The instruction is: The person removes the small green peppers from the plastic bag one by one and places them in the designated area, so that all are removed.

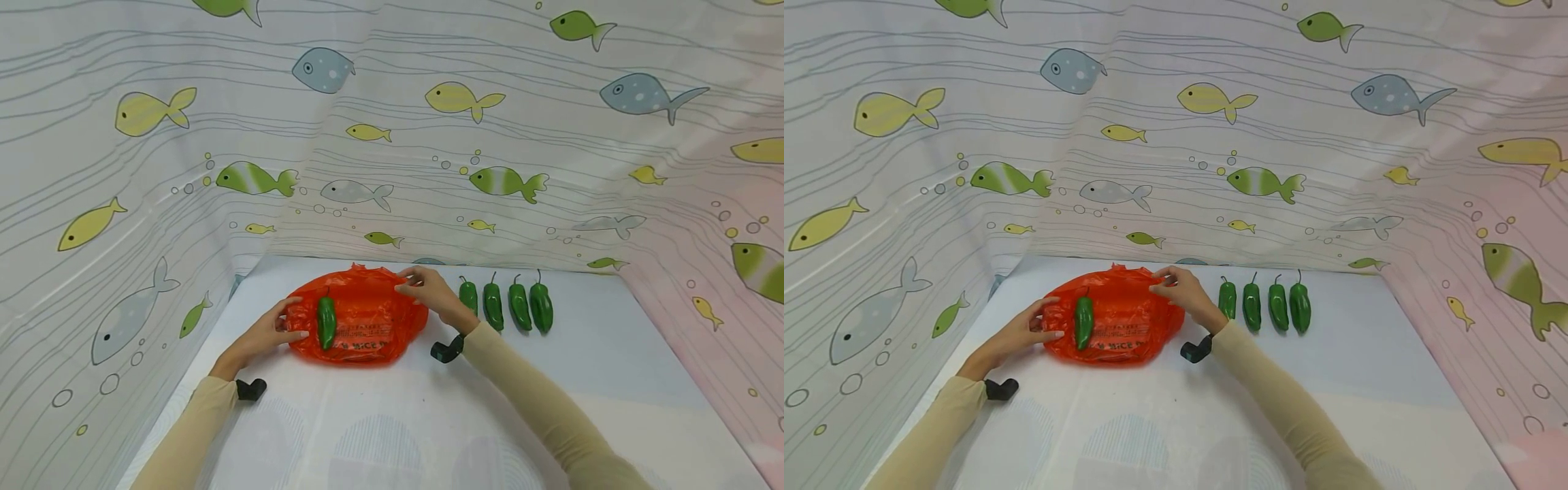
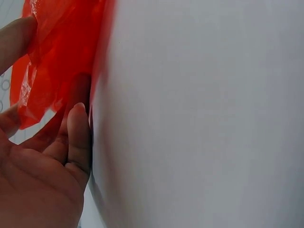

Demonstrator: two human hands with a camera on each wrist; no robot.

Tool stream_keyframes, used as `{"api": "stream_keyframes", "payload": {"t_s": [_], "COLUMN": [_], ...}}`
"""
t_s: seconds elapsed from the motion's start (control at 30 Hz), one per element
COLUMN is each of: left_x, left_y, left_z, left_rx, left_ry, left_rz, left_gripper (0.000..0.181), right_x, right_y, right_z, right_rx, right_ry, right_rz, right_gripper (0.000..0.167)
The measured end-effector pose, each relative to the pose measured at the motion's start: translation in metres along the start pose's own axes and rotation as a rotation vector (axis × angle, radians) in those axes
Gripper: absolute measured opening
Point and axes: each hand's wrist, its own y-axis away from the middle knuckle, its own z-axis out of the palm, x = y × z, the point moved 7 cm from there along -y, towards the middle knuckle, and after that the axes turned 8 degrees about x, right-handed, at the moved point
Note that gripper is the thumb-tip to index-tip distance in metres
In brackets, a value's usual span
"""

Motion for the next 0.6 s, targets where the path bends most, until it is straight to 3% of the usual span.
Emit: {"api": "stream_keyframes", "payload": {"t_s": [0.6], "left_x": [-0.003], "left_y": [-0.002], "left_z": [0.0], "left_rx": [0.01], "left_ry": [-0.016], "left_rz": [-0.005], "left_gripper": [0.086], "right_x": [-0.016], "right_y": [-0.004], "right_z": [0.053], "right_rx": [-0.102], "right_ry": [-0.001], "right_rz": [-0.038], "right_gripper": [0.044]}}
